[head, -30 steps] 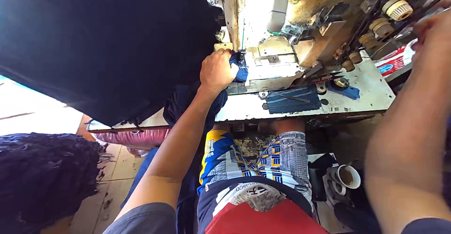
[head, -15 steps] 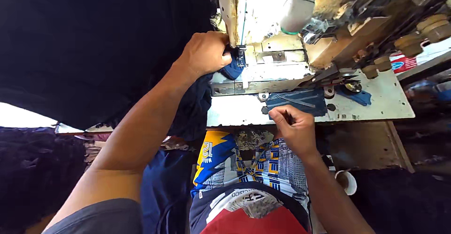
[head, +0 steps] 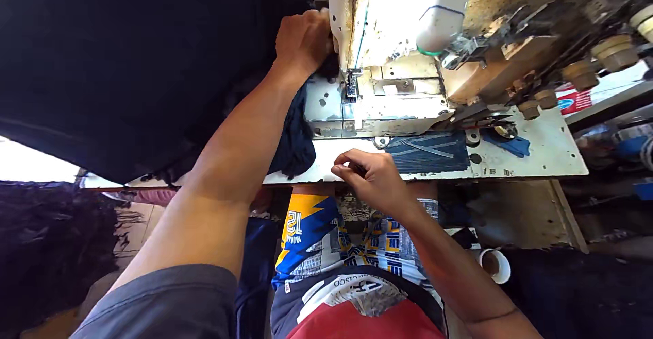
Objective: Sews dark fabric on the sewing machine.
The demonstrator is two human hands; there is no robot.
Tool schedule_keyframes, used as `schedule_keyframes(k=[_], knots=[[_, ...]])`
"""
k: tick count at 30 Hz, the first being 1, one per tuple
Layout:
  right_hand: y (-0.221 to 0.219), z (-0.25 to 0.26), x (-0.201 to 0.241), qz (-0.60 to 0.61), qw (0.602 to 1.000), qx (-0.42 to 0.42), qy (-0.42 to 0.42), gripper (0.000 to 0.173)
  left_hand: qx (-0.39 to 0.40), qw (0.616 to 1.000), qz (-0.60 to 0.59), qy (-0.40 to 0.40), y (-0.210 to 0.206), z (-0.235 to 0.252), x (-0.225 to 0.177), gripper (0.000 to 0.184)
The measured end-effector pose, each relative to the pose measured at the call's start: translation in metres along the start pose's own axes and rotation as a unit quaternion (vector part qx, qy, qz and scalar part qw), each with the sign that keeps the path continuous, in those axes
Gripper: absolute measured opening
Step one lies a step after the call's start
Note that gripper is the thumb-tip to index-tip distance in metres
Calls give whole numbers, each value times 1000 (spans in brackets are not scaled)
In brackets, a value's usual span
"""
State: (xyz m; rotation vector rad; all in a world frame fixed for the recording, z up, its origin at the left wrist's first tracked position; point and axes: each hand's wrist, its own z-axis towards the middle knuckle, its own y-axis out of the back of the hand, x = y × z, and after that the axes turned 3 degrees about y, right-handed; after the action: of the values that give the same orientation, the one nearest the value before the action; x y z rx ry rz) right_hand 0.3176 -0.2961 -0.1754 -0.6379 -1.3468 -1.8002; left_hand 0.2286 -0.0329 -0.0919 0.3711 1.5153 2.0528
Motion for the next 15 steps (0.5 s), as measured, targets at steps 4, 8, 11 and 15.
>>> schedule_keyframes(k=[4,8,11,15], knots=[[6,-18,6,-32,999,39,-1,43,-50,994,10,93,-5,-3,9,37],[24,-31,-10,-68,998,6,-6,42,-8,992,-81,101,25,-64,44,35],[37,-13,-10,-165,985,-44,-2,31,-20,993,-112,40,41,-128,71,33],[36,32,-1,-333,938,-77,67,23,-48,989,-138,-1,42,-187,55,28]])
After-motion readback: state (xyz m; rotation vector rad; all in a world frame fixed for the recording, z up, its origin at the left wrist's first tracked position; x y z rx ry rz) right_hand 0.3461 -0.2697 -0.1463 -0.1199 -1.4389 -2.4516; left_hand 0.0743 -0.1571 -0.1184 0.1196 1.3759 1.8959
